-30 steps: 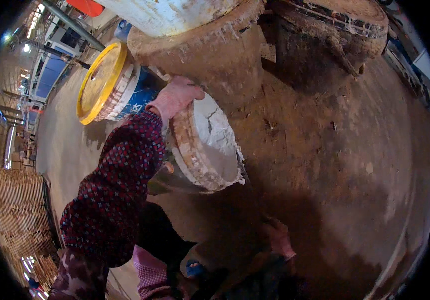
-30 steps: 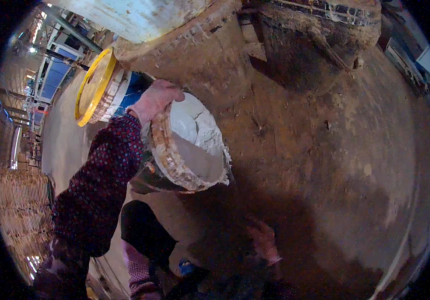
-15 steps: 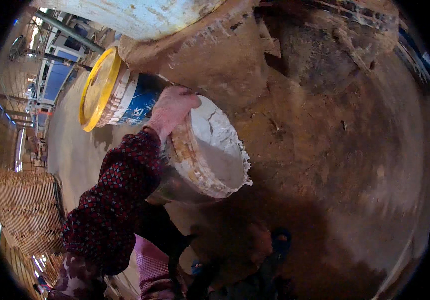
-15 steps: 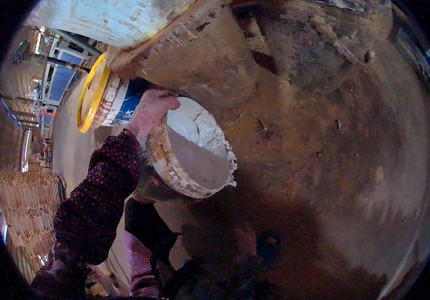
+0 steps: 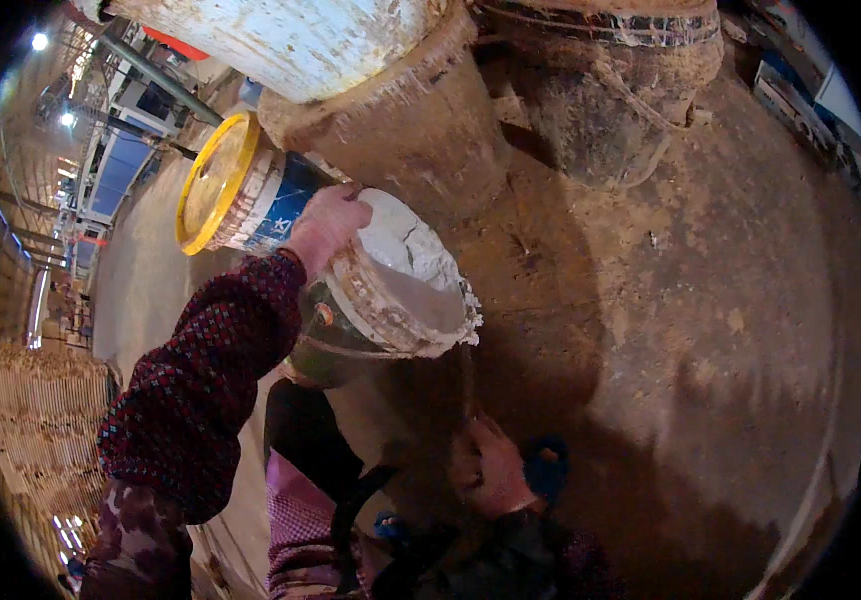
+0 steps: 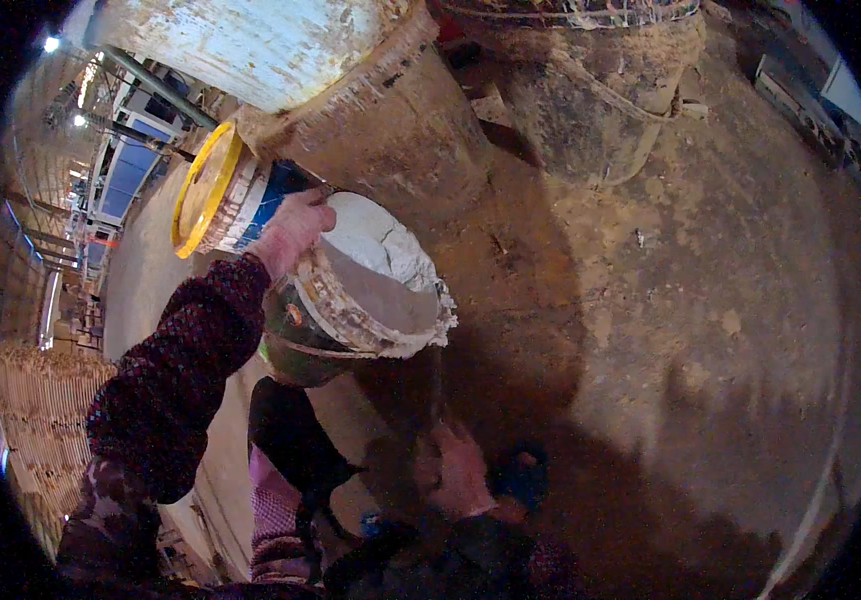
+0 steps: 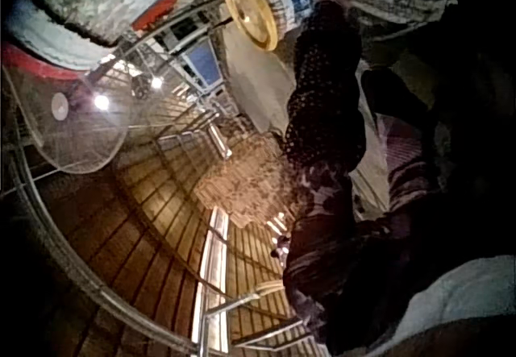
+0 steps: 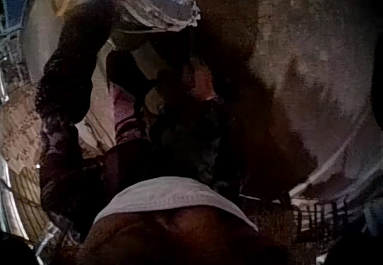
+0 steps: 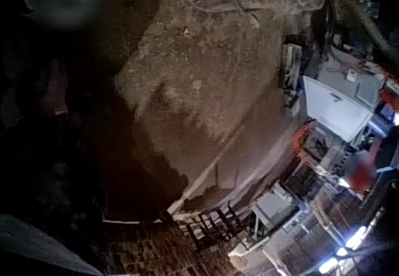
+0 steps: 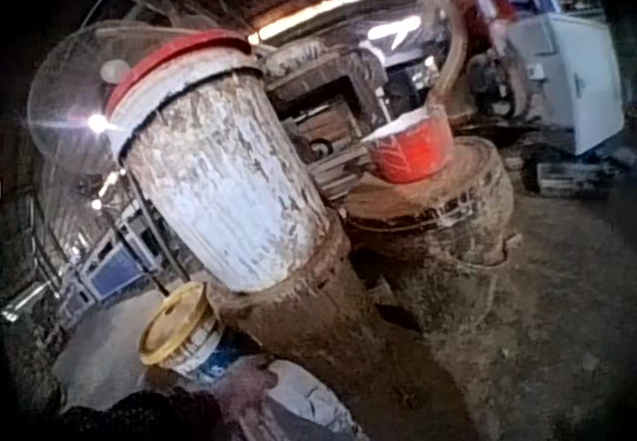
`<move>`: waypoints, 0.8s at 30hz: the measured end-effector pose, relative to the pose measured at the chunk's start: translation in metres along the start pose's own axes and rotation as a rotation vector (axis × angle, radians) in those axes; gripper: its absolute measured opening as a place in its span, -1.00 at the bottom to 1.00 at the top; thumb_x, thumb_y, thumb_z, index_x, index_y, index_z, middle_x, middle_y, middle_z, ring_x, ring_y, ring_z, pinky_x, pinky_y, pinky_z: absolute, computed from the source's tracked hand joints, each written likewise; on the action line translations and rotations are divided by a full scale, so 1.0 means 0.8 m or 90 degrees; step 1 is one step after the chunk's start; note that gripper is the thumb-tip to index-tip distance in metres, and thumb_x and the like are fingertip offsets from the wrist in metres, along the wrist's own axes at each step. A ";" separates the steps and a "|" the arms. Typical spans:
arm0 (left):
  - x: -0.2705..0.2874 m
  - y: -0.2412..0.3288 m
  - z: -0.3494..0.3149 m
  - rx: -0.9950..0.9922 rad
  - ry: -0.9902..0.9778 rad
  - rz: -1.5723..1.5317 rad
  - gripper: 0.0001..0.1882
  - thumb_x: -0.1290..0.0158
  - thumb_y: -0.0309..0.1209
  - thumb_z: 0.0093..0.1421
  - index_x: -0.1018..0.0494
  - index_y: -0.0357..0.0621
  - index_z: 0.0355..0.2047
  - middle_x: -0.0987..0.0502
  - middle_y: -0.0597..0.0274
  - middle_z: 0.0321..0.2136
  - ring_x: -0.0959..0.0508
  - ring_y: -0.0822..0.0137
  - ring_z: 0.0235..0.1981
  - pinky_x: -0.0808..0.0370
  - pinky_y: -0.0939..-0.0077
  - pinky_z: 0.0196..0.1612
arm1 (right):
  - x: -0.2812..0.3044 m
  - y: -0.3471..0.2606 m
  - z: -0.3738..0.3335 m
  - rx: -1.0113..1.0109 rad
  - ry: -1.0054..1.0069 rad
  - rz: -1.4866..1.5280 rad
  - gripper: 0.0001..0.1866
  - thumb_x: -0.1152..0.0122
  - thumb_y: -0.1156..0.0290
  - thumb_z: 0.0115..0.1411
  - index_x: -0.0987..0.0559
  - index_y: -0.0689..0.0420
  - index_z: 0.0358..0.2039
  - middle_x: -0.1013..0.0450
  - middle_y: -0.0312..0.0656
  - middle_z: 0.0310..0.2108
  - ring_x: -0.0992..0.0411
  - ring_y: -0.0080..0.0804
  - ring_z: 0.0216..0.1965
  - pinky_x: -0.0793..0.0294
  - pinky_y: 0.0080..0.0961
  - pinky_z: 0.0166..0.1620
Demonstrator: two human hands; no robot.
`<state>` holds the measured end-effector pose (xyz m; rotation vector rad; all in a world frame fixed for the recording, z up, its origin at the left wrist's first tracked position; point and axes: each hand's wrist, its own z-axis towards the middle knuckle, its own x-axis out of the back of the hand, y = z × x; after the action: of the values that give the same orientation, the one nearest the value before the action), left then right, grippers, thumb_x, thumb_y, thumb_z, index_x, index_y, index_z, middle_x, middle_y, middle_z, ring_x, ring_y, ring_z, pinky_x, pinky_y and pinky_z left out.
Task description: The person scrapes the interior of a white bucket with a metal scraper, collecting residue into a smaller container. They then pour the collected material into a larger bucket and continue scraping another bucket.
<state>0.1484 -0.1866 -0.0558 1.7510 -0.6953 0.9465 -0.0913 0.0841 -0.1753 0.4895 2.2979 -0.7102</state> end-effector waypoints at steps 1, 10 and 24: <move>0.009 -0.009 0.014 0.003 -0.096 -0.005 -0.50 -0.03 -0.29 -0.03 -0.46 -0.20 -0.04 -0.56 0.04 -0.33 -0.54 0.18 -0.27 -0.42 0.43 -0.14 | 0.028 0.011 -0.002 0.106 -0.028 -0.227 -0.80 -0.04 0.13 0.23 -0.44 -0.18 -0.15 -0.24 -0.47 -0.53 -0.16 -0.55 -0.64 -0.13 -0.54 -0.57; 0.011 -0.020 0.039 -0.138 -0.167 -0.052 -0.63 -0.07 -0.27 -0.10 -0.46 -0.33 -0.35 -0.50 0.11 -0.45 -0.42 0.26 -0.35 -0.36 0.45 -0.26 | 0.107 -0.014 -0.044 -0.137 -0.249 0.240 -0.64 0.04 0.26 0.29 -0.43 0.06 0.06 -0.46 -0.22 -0.26 -0.41 -0.37 -0.38 -0.44 -0.38 -0.33; 0.005 -0.014 0.013 -0.044 -0.072 -0.077 -0.52 -0.04 -0.31 -0.08 -0.48 -0.32 -0.15 -0.55 0.04 -0.38 -0.49 0.26 -0.32 -0.41 0.46 -0.19 | 0.031 0.040 0.035 -0.072 0.208 -0.206 -0.50 -0.15 0.18 0.16 -0.41 0.23 0.03 -0.47 -0.11 -0.16 -0.44 -0.24 -0.18 -0.49 -0.38 -0.20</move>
<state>0.1620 -0.1926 -0.0599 1.7740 -0.6771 0.7375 -0.0786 0.0959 -0.2216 0.1917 2.7467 -0.6851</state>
